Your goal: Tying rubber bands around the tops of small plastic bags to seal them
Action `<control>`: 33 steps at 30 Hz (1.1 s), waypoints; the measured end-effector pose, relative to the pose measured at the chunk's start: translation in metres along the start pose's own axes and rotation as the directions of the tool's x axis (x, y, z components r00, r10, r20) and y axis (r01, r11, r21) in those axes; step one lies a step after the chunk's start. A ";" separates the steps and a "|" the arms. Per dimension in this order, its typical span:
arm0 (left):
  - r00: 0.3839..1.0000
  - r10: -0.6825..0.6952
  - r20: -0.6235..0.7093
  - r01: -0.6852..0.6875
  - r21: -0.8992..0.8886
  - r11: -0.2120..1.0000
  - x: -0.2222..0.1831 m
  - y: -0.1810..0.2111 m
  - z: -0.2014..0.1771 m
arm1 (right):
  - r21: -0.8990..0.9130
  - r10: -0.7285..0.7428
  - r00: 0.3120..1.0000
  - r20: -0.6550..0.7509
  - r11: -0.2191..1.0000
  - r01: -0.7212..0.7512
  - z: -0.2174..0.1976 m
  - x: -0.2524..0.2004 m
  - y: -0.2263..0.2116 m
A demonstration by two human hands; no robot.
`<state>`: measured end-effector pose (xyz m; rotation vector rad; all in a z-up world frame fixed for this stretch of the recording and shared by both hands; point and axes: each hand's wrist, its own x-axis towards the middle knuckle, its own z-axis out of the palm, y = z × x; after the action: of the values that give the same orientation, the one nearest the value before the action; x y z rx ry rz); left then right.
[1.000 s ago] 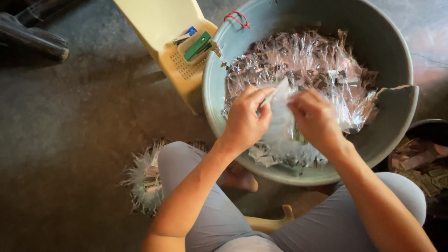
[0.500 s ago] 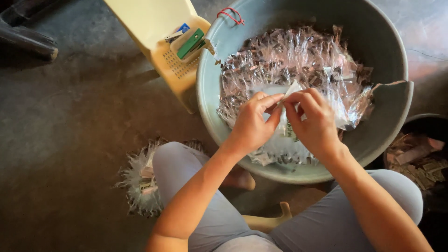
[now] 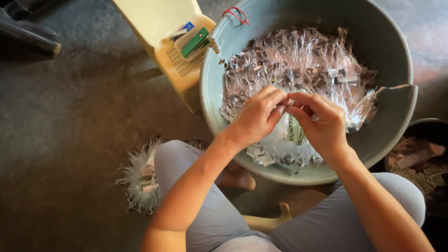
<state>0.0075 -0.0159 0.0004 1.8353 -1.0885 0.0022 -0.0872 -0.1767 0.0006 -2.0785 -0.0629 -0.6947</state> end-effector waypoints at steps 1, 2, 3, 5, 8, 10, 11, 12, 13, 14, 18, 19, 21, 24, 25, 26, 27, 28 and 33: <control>1.000 0.000 0.002 0.000 -0.004 1.000 0.001 0.002 -0.002 | -0.003 0.003 1.000 0.000 1.000 -0.003 -0.003 -0.001 0.001; 0.999 0.011 0.032 -0.012 0.036 0.999 0.003 0.003 -0.005 | 0.011 0.023 1.000 0.019 1.000 -0.023 -0.004 -0.002 0.002; 0.998 0.022 0.062 -0.026 0.075 0.997 0.004 0.004 -0.008 | 0.025 0.042 0.998 0.039 0.999 -0.043 -0.005 -0.002 0.004; 0.999 0.025 0.043 -0.031 0.132 0.991 0.005 0.008 -0.010 | 0.072 0.071 0.994 0.079 0.994 -0.076 -0.011 0.001 0.003; 0.999 0.013 -0.043 -0.015 -0.042 0.999 0.002 0.015 -0.014 | 0.047 0.073 0.978 0.193 0.995 -0.084 -0.023 0.009 -0.001; 0.994 -0.016 -0.105 -0.013 -0.265 0.964 0.003 0.025 -0.023 | -0.017 0.051 0.963 0.263 0.999 -0.048 -0.027 0.015 -0.001; 0.993 0.000 -0.114 -0.032 -0.284 0.958 0.003 0.034 -0.029 | -0.020 0.090 0.939 0.333 0.996 -0.089 -0.027 0.016 0.001; 0.992 0.015 -0.123 -0.052 -0.304 0.951 0.004 0.043 -0.035 | -0.027 0.129 0.908 0.400 0.991 -0.130 -0.027 0.016 0.003; 0.993 0.012 -0.120 -0.049 -0.306 0.951 0.002 0.040 -0.028 | -0.027 0.133 0.907 0.400 0.991 -0.134 -0.029 0.013 0.000; 0.984 0.049 -0.171 -0.082 -0.190 0.978 0.004 0.034 -0.022 | 0.059 0.186 0.918 0.349 0.974 -0.219 -0.030 0.015 -0.002; 0.978 0.113 -0.175 -0.093 0.120 0.988 0.007 0.050 -0.007 | 0.635 0.480 0.830 0.285 0.554 -0.538 -0.037 -0.011 -0.006; 0.978 0.108 -0.177 -0.088 0.118 0.989 0.003 0.051 0.002 | 0.632 0.481 0.828 0.289 0.554 -0.543 -0.040 -0.015 -0.011; 0.979 0.045 -0.197 -0.063 -0.089 0.994 -0.002 0.054 0.019 | 0.666 0.582 0.776 0.243 0.481 -0.569 -0.045 -0.021 -0.020; 0.980 -0.199 0.023 0.175 -0.577 0.798 -0.013 0.039 0.044 | 0.697 0.477 0.860 0.181 0.555 -0.454 -0.059 -0.026 -0.032; 0.979 -0.202 0.025 0.178 -0.580 0.795 -0.027 0.020 0.068 | 0.695 0.480 0.858 0.183 0.554 -0.458 -0.064 -0.031 -0.031; 0.984 -0.172 0.044 0.174 -0.426 0.888 -0.039 -0.001 0.093 | 0.698 0.461 0.873 0.158 0.573 -0.429 -0.069 -0.034 -0.030; 0.987 -0.147 0.069 0.160 -0.260 0.952 -0.051 -0.021 0.117 | 0.700 0.442 0.887 0.133 0.591 -0.399 -0.073 -0.038 -0.028; 0.987 -0.149 0.067 0.161 -0.260 0.952 -0.061 -0.038 0.131 | 0.700 0.441 0.887 0.136 0.591 -0.401 -0.076 -0.044 -0.022; 0.970 -0.244 0.022 0.240 0.110 0.965 -0.081 -0.086 0.158 | 0.344 0.587 0.809 -0.010 0.762 -0.549 -0.100 -0.064 -0.019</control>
<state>-0.0516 -0.0646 -0.1814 2.0618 -0.8962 -0.1187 -0.1917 -0.2301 0.0257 -1.6013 0.4810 -0.3868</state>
